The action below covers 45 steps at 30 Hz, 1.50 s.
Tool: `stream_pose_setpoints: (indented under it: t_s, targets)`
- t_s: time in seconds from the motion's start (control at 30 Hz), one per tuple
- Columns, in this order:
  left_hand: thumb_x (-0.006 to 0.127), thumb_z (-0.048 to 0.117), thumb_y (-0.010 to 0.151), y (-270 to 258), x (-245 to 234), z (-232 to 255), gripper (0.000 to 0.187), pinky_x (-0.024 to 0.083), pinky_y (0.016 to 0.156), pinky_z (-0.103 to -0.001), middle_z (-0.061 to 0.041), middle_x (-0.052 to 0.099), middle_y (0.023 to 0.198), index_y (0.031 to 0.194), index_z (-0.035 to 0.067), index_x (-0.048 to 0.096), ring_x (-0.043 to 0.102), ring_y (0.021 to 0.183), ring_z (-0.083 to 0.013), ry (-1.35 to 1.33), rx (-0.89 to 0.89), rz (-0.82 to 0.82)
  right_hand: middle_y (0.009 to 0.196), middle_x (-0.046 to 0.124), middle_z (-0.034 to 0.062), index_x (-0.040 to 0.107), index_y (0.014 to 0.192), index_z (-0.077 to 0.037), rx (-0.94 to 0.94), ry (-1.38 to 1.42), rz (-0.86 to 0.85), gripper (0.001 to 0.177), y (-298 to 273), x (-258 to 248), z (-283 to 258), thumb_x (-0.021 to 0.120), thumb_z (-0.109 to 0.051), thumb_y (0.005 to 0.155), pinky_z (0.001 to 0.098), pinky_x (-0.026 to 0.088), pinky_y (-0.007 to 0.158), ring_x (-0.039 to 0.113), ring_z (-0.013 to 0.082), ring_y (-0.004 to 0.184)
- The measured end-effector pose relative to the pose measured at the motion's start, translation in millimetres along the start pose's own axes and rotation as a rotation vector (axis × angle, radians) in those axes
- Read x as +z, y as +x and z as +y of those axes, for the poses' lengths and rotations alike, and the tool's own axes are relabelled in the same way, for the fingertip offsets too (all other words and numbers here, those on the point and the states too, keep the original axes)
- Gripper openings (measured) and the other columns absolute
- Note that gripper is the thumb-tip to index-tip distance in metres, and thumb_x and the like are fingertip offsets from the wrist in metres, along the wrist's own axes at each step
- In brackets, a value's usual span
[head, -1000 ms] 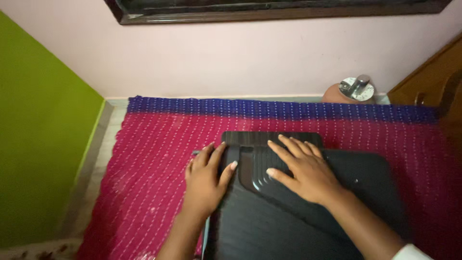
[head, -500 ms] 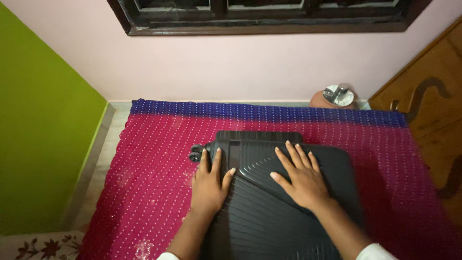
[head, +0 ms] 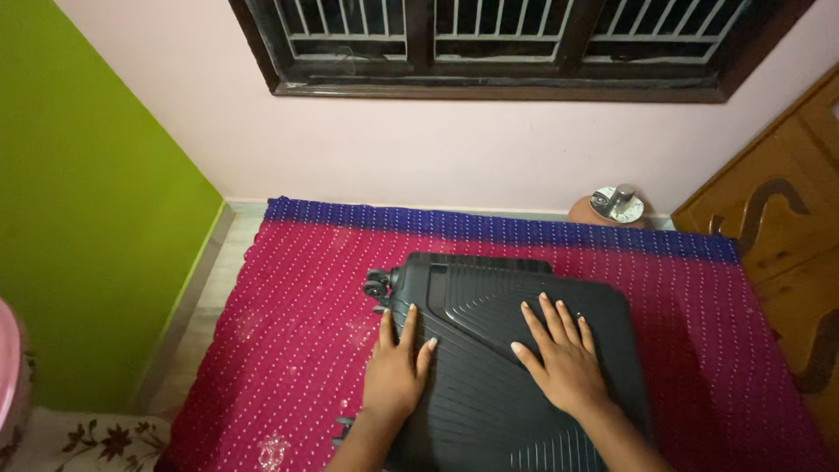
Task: The person unzips a suitcase, opens the interior compartment, and removes several items of clothing, placing them onto the bed.
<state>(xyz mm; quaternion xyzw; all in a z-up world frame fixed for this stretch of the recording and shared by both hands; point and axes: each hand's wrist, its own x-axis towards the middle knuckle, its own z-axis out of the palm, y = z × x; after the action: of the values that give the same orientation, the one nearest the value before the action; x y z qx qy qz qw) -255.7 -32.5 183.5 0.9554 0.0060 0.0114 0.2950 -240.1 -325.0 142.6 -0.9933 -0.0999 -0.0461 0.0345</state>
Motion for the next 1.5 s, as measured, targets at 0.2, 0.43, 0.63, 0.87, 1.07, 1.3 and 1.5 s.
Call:
stream_pose_setpoints:
  t_s: [0.2, 0.43, 0.63, 0.87, 1.07, 1.3, 1.5]
  targets:
    - [0.053, 0.051, 0.097, -12, 6, -5, 0.07, 0.048, 0.101, -0.052, -0.026, 0.026, 0.161, 0.157, 0.023, 0.031, 0.052, 0.126, -0.0451, 0.098, 0.025, 0.008, 0.167, 0.019, 0.0063, 0.029, 0.157, -0.03, 0.092, -0.021, 0.029, 0.071, -10, 3, -7, 0.033, -0.065, 0.096, 0.0553, 0.013, 0.119, 0.016, 0.0289, 0.153]
    - [0.053, 0.052, 0.097, -27, 3, -8, 0.073, 0.049, 0.096, -0.055, -0.026, 0.022, 0.162, 0.158, 0.022, 0.027, 0.051, 0.128, -0.0442, 0.13, 0.049, -0.039, 0.167, 0.017, 0.0062, 0.027, 0.158, -0.029, 0.186, -0.04, 0.008, 0.071, -19, 7, -10, 0.033, -0.065, 0.097, 0.0567, 0.011, 0.119, 0.014, 0.0292, 0.153]
    - [0.051, 0.055, 0.097, -37, -5, -9, 0.073, 0.049, 0.097, -0.056, -0.024, 0.02, 0.162, 0.159, 0.024, 0.025, 0.051, 0.129, -0.0446, 0.139, 0.041, -0.098, 0.169, 0.014, 0.006, 0.026, 0.159, -0.028, 0.237, 0.005, 0.03, 0.072, -45, 10, -19, 0.032, -0.065, 0.097, 0.0563, 0.01, 0.12, 0.011, 0.0288, 0.154]
    - [0.05, 0.055, 0.097, -47, -7, -10, 0.073, 0.05, 0.095, -0.056, -0.024, 0.019, 0.163, 0.159, 0.025, 0.026, 0.053, 0.126, -0.0456, 0.144, 0.055, -0.11, 0.17, 0.011, 0.0044, 0.024, 0.159, -0.03, 0.292, 0.01, -0.025, 0.073, -71, 1, -23, 0.03, -0.068, 0.096, 0.0567, 0.008, 0.12, 0.009, 0.0283, 0.155]
    - [0.052, 0.053, 0.097, -60, 2, -23, 0.07, 0.05, 0.094, -0.054, -0.027, 0.022, 0.161, 0.157, 0.022, 0.032, 0.052, 0.126, -0.0471, 0.142, 0.127, -0.023, 0.17, 0.009, 0.0024, 0.022, 0.16, -0.034, 0.313, -0.001, -0.059, 0.074, -92, -4, -17, 0.029, -0.071, 0.095, 0.0574, 0.008, 0.121, 0.009, 0.0278, 0.155]
    - [0.052, 0.053, 0.098, -68, 7, -34, 0.07, 0.043, 0.105, -0.053, -0.03, 0.031, 0.157, 0.158, 0.024, 0.032, 0.049, 0.13, -0.048, 0.122, 0.141, 0.061, 0.17, 0.009, 0.0037, 0.022, 0.159, -0.038, 0.376, 0.012, -0.077, 0.083, -110, -6, 1, 0.036, -0.079, 0.089, 0.0586, 0.007, 0.12, 0.008, 0.0285, 0.155]
    - [0.048, 0.066, 0.093, -73, -6, -41, 0.079, 0.026, 0.12, -0.058, -0.022, 0.049, 0.147, 0.162, 0.034, 0.027, 0.048, 0.136, -0.0416, 0.153, -0.005, -0.025, 0.17, 0.015, 0.0103, 0.022, 0.161, -0.029, 0.545, 0.307, 0.028, 0.099, -138, -3, 24, 0.055, -0.075, 0.081, 0.0584, 0.021, 0.119, 0.019, 0.0405, 0.153]
